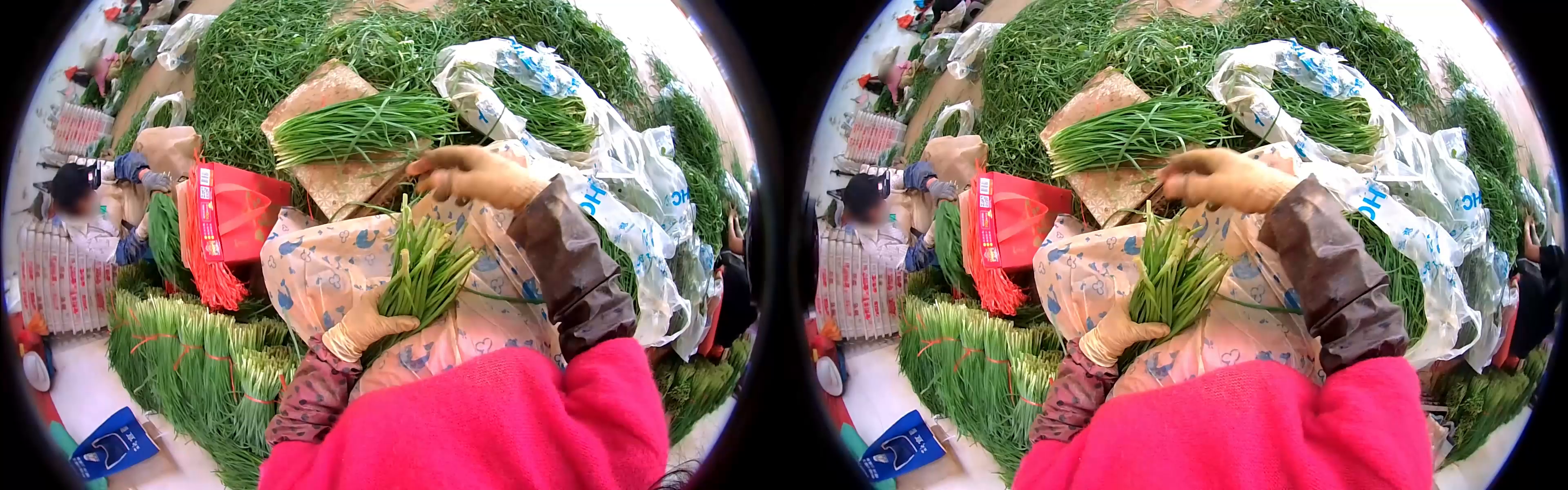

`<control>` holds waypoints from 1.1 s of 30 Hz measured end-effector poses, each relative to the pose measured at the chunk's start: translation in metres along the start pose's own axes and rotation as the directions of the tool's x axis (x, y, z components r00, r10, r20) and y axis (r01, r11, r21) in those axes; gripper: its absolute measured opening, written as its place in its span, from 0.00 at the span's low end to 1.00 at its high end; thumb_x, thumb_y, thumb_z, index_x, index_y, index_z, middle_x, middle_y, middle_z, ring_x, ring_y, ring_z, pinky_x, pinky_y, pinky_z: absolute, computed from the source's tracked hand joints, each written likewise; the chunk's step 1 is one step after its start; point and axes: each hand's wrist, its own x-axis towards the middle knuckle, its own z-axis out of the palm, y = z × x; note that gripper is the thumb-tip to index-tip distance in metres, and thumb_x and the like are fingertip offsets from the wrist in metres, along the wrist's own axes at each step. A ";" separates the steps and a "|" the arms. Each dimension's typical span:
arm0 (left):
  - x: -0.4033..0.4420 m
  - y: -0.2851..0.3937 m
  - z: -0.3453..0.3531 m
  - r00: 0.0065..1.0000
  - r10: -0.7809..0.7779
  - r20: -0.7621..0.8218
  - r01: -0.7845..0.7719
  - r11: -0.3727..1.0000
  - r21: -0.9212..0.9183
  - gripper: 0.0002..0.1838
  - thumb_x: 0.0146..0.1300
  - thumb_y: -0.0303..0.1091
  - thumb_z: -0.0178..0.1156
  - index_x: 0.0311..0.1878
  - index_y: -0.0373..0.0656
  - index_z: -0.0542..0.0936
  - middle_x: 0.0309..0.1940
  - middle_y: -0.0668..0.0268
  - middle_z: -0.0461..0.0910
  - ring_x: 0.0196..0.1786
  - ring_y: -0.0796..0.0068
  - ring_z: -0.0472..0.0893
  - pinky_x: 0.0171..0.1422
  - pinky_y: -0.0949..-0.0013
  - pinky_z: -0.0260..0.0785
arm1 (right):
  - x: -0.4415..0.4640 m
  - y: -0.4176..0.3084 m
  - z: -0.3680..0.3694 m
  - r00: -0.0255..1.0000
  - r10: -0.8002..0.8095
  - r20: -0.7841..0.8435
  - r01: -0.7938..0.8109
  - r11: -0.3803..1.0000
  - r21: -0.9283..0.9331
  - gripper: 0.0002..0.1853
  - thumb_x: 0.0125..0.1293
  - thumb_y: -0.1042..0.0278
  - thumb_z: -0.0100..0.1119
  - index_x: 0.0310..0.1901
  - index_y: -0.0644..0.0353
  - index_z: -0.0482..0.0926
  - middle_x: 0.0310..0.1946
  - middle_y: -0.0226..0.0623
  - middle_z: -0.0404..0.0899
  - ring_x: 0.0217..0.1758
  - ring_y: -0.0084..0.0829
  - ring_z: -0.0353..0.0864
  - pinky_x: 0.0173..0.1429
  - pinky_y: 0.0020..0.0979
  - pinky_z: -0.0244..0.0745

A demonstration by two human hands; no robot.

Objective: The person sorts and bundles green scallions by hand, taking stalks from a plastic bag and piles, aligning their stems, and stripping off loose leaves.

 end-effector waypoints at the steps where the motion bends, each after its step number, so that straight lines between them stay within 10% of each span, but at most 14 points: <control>1: 0.001 0.001 0.000 1.000 0.003 -0.017 -0.002 0.998 0.066 0.35 0.52 0.24 0.71 0.64 0.33 0.68 0.53 0.62 0.78 0.54 0.74 0.77 0.62 0.70 0.69 | 0.002 -0.001 0.007 0.994 -0.025 0.107 0.025 1.000 -0.001 0.26 0.63 0.55 0.61 0.59 0.59 0.75 0.43 0.31 0.81 0.44 0.24 0.77 0.46 0.26 0.73; 4: 0.002 -0.003 -0.003 0.997 -0.005 -0.079 0.020 0.980 0.197 0.35 0.52 0.25 0.71 0.63 0.33 0.69 0.52 0.62 0.79 0.52 0.74 0.78 0.61 0.70 0.69 | 0.001 -0.021 0.029 0.999 0.015 0.045 0.002 0.932 -0.363 0.25 0.60 0.58 0.63 0.58 0.55 0.77 0.40 0.35 0.82 0.44 0.27 0.79 0.51 0.29 0.74; 12: 0.004 -0.008 0.001 0.988 -0.006 -0.155 0.024 0.993 0.117 0.41 0.48 0.21 0.72 0.67 0.34 0.66 0.56 0.62 0.77 0.55 0.75 0.76 0.63 0.70 0.68 | 0.002 -0.008 0.032 0.999 0.019 -0.037 -0.034 0.887 -0.461 0.25 0.57 0.63 0.65 0.58 0.53 0.77 0.38 0.37 0.83 0.41 0.28 0.81 0.48 0.29 0.75; 18: -0.001 -0.008 -0.003 0.991 0.079 -0.104 -0.081 0.997 -0.015 0.45 0.47 0.19 0.72 0.70 0.37 0.62 0.58 0.62 0.75 0.59 0.74 0.74 0.65 0.68 0.66 | 0.007 0.011 0.022 0.990 -0.055 -0.130 0.076 0.984 0.160 0.23 0.56 0.80 0.63 0.56 0.61 0.77 0.37 0.31 0.82 0.36 0.20 0.79 0.41 0.23 0.76; 25: -0.013 -0.016 -0.018 0.990 0.115 -0.083 -0.121 0.989 -0.079 0.39 0.46 0.24 0.74 0.64 0.36 0.69 0.55 0.63 0.77 0.56 0.73 0.75 0.63 0.67 0.67 | 0.012 0.007 -0.055 0.531 -0.160 -0.832 0.352 0.935 0.045 0.11 0.62 0.74 0.61 0.47 0.59 0.81 0.40 0.32 0.83 0.42 0.23 0.80 0.48 0.22 0.76; 30: -0.022 -0.023 -0.027 0.968 0.218 -0.122 -0.232 0.966 -0.113 0.41 0.44 0.32 0.76 0.64 0.35 0.69 0.54 0.63 0.77 0.55 0.71 0.76 0.62 0.67 0.67 | -0.002 0.049 -0.041 0.867 -0.332 -0.371 -0.086 0.634 -0.769 0.24 0.51 0.68 0.65 0.53 0.56 0.78 0.50 0.44 0.80 0.52 0.44 0.80 0.57 0.37 0.74; 33: -0.027 -0.026 -0.034 0.948 0.266 -0.175 -0.282 0.957 -0.073 0.43 0.44 0.36 0.77 0.64 0.35 0.68 0.54 0.63 0.77 0.55 0.70 0.76 0.61 0.66 0.68 | -0.020 0.026 -0.008 1.000 -0.029 -0.006 0.027 0.970 -0.243 0.31 0.58 0.65 0.66 0.64 0.57 0.70 0.59 0.41 0.75 0.62 0.30 0.73 0.60 0.31 0.72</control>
